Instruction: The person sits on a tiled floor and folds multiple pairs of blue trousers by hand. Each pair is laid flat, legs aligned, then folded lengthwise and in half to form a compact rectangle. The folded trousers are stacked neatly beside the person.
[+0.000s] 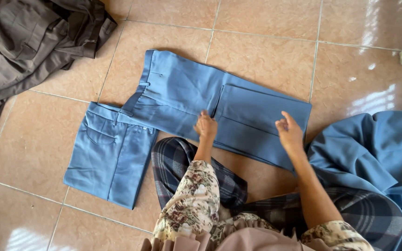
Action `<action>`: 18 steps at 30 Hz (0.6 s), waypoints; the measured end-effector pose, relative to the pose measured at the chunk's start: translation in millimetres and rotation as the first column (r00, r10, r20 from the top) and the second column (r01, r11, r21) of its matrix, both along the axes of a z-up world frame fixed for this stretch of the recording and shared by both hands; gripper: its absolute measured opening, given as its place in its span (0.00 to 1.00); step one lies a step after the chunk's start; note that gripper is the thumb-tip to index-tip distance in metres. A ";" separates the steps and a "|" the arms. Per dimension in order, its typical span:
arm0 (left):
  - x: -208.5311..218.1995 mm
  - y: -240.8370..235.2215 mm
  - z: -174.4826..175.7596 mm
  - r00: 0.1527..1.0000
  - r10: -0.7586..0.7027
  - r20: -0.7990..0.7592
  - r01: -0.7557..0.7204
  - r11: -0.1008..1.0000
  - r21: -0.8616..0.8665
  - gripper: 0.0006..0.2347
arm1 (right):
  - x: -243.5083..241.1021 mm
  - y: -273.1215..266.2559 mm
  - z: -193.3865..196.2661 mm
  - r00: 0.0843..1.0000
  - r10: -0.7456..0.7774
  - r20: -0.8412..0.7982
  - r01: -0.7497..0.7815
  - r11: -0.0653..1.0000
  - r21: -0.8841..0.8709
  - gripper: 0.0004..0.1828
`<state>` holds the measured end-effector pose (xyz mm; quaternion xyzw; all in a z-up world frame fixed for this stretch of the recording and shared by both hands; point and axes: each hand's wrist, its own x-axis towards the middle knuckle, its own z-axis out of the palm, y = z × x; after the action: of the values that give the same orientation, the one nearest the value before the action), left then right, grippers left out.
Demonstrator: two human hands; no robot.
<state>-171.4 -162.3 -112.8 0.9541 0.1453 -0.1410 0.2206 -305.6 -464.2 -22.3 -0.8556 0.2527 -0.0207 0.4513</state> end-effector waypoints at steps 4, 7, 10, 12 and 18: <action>-43.8 -56.0 36.9 0.725 -0.399 0.562 0.289 0.916 0.279 0.23 | 11.2 42.2 -31.8 0.902 0.268 0.337 0.024 0.750 -0.661 0.23; -74.0 -91.4 49.7 0.567 -0.706 0.423 0.688 0.689 0.228 0.23 | 9.3 71.5 -47.2 0.956 0.285 0.074 -0.164 0.724 -0.670 0.29; -72.8 -88.5 39.3 0.660 -0.737 0.147 0.722 0.676 0.148 0.27 | -4.4 61.1 -48.2 0.933 0.305 -0.189 -0.358 0.740 -0.570 0.34; -57.6 -70.5 14.2 0.601 -0.610 0.516 0.520 0.789 0.327 0.24 | -23.9 41.7 -28.9 0.969 0.217 -0.120 -0.233 0.630 -0.741 0.32; -26.5 -36.6 31.7 0.599 -0.432 0.674 0.037 0.856 0.516 0.24 | -18.0 -16.7 -65.4 0.990 -0.064 -0.129 -0.034 0.768 -0.640 0.37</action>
<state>-198.0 -198.9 -81.1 0.9550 -0.0656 0.2891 0.0123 -323.6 -480.9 -87.8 -0.9552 0.2691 -0.0478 0.1134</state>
